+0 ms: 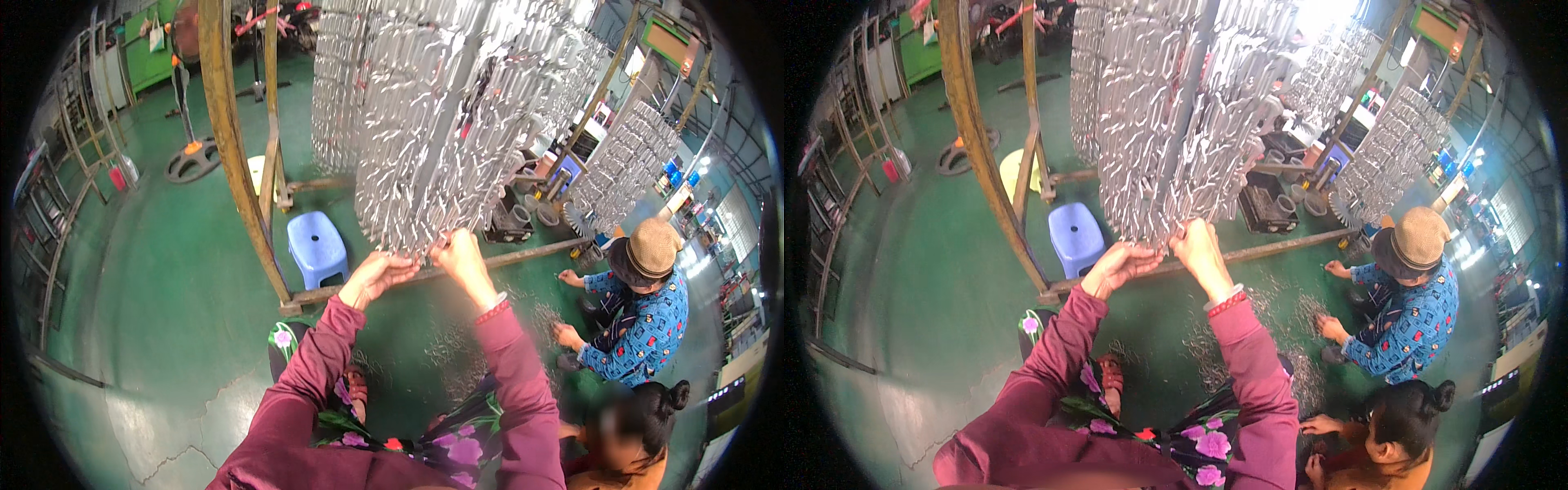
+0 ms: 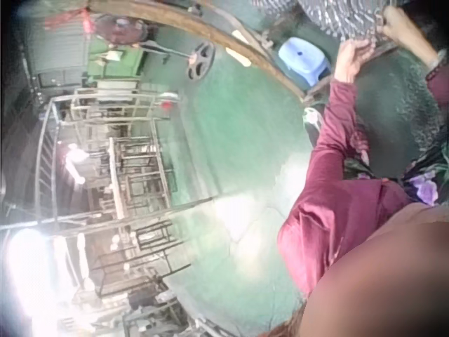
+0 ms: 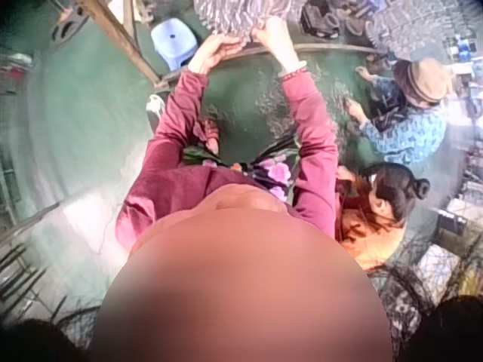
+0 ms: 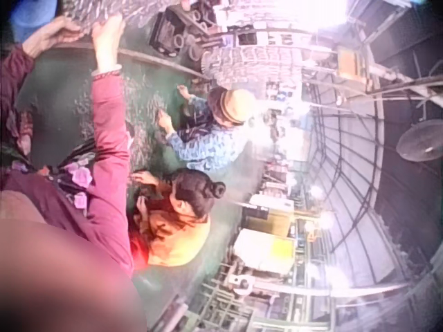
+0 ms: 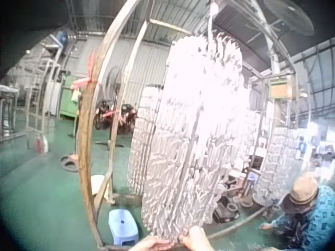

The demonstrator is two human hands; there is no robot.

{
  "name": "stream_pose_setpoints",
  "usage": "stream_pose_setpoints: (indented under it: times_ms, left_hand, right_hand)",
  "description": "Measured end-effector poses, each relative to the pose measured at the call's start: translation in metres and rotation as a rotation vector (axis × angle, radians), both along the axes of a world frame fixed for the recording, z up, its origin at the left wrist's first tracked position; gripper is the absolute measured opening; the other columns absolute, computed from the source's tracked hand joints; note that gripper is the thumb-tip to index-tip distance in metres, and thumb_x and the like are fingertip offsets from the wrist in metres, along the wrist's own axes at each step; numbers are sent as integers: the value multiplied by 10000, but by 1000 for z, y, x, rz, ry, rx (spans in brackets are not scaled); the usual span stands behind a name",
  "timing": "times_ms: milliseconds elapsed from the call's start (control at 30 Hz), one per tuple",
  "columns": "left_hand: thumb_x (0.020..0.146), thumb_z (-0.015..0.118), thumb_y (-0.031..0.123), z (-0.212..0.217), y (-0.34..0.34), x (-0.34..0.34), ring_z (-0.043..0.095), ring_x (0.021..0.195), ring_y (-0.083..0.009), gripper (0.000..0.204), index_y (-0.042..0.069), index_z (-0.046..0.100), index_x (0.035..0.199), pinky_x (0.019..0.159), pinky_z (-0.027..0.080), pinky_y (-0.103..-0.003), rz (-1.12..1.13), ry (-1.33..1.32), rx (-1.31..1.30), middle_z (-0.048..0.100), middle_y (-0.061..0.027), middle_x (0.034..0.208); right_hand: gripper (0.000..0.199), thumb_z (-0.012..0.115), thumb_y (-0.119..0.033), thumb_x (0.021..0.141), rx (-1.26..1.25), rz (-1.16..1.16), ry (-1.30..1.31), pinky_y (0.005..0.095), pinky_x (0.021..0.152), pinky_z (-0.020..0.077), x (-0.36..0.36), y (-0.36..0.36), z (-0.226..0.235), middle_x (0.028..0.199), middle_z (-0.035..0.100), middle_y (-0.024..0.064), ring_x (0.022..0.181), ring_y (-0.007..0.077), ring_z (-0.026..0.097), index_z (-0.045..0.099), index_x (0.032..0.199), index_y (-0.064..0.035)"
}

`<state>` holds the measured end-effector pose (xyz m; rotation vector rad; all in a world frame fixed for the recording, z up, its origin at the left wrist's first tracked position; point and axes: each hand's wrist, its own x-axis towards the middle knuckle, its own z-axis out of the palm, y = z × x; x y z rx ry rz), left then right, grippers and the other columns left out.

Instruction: The person sits on the floor and repeatedly picks up small metal hooks from a pile, then attaches them to a hanging rack of silver decorative items. The person works by hand, handling one hook at a time and securing it to the rack.

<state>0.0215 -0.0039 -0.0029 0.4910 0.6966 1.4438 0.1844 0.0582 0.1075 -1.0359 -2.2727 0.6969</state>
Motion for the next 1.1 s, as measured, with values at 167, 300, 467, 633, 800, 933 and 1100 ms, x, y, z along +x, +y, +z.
stream_pose_setpoints:
  times_ms: [167,300,467,633,800,933,1100]
  left_hand:
    - [854,589,12,0,-3,-4,590,1063,-298,217,-42,564,1062,917,488,-489,-41,-45,-60,604,-151,1090]
    - [853,576,6,3,-4,0,545,1126,-362,172,-42,562,1017,972,434,-553,-40,-147,-32,575,-187,1129]
    - [827,530,-82,2,-4,2,480,1185,-425,122,-54,541,945,993,404,-593,20,-209,25,533,-221,1182]
    - [804,548,-90,9,-4,2,458,1216,-413,160,-31,524,950,1019,375,-583,-2,-152,29,512,-233,1221]
    - [801,533,-101,-13,-1,-16,455,1221,-401,158,-59,537,953,1022,369,-584,-12,-168,32,527,-224,1195]
    - [808,523,-95,-4,3,-4,444,1229,-395,177,-105,523,985,1033,354,-583,-26,-143,-12,511,-226,1217]
    - [803,534,-109,-5,8,-6,479,1200,-395,140,-52,518,930,998,389,-594,-30,-162,-16,515,-246,1210]
  right_hand:
    - [140,639,-87,761,85,1,137,406,618,493,1,2,-27,660,615,232,685,344,644,643,768,52]
    - [147,638,-90,803,134,68,113,408,584,491,14,-8,-20,657,617,231,652,357,650,655,822,55]
    - [245,595,-120,884,79,-12,416,273,462,457,35,-34,70,647,640,96,504,115,597,640,1066,38]
    - [272,524,-94,931,296,41,744,211,465,420,27,-26,142,682,591,21,499,52,515,603,1174,-1]
    - [263,509,-61,928,595,27,916,198,498,419,8,27,204,754,572,20,551,51,509,621,1165,-41]
    - [238,561,-80,896,575,-88,893,272,715,448,22,7,269,792,598,34,735,112,551,647,1111,-29]
    - [280,575,-183,896,629,76,938,309,732,479,3,25,280,874,669,140,771,185,619,641,1109,-14]
